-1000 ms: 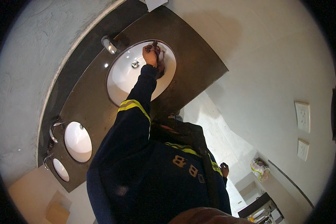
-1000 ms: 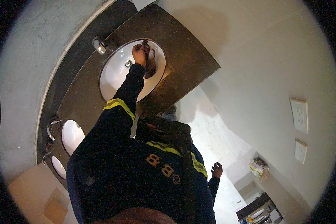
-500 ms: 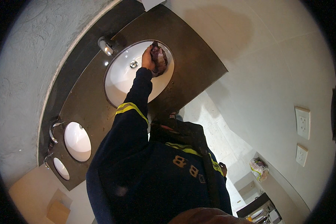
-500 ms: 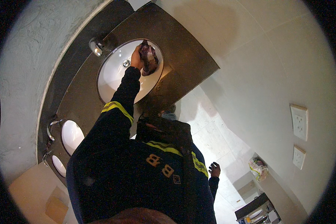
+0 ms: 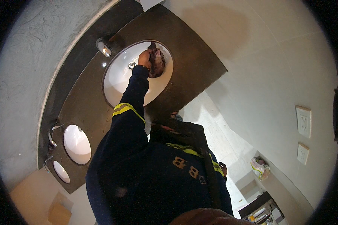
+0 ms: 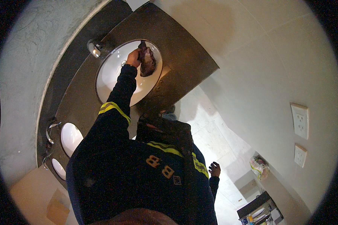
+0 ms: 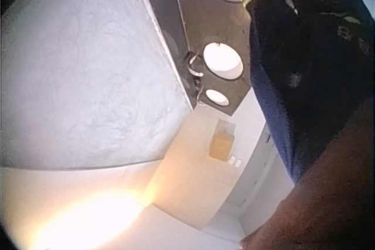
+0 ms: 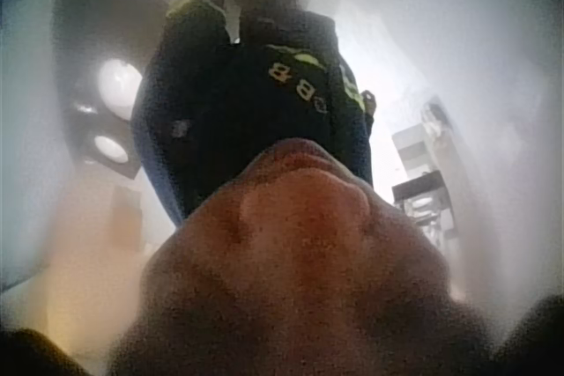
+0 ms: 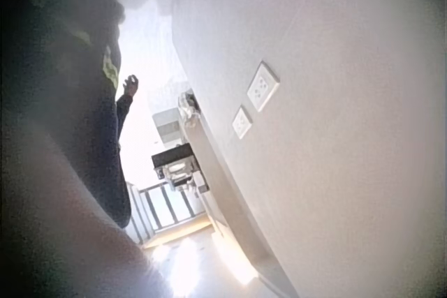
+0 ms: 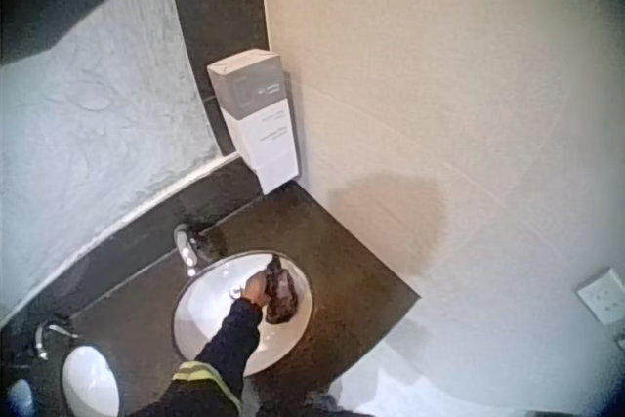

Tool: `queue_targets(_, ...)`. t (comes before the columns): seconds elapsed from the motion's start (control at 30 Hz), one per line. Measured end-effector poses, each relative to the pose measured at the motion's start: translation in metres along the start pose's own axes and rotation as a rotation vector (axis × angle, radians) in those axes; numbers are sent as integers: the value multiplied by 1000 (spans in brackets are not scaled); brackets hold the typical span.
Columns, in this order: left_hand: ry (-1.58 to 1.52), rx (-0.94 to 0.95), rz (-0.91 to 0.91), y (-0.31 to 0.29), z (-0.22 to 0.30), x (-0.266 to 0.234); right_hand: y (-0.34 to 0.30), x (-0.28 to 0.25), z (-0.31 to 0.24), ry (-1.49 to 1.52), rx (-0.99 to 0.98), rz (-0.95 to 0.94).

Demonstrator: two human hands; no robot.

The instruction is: The person wipes a bathroom countertop and sink area with a cloth, repeatedly wringing and reapplying liquid from a bottle. They move a box aside to reach the wall edge and continue wiping along the backsplash.

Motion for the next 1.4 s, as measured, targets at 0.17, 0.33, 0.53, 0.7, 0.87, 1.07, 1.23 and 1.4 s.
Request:
queue_targets(0.17, -949, -367, -16, 8, 13, 24, 9, 1, 37, 93, 98, 19)
queue_targets(0.33, 193, 80, -35, -3, 46, 17, 7, 3, 44, 106, 94, 12)
queue_targets(0.53, -658, -181, -10, 28, 15, 29, -14, 5, 6, -17, 21, 25)
queue_targets(0.7, -908, -343, 196, 38, 10, 39, -18, 7, -9, -16, -13, -32)
queue_targets(0.87, -771, -201, 418, 19, 35, 49, -17, 4, 1, -23, 27, 7)
queue_targets(1.07, -819, -209, 415, 21, 37, 49, -10, 5, 27, 149, 125, -6)
queue_targets(1.23, -827, -423, 246, 38, 27, 47, -8, 2, 22, 83, 34, -38)
queue_targets(1.4, -939, -599, 82, 43, 27, 49, -9, 0, 8, 4, 19, -16)
Point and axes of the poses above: each hand's wrist, its own y-axis towards the middle knuckle, its own x-axis out of the palm, z = x × y, the point moved 5 cm from there along y, towards the middle knuckle, and after that the axes turned 6 degrees about -z, right-handed, at the moved point
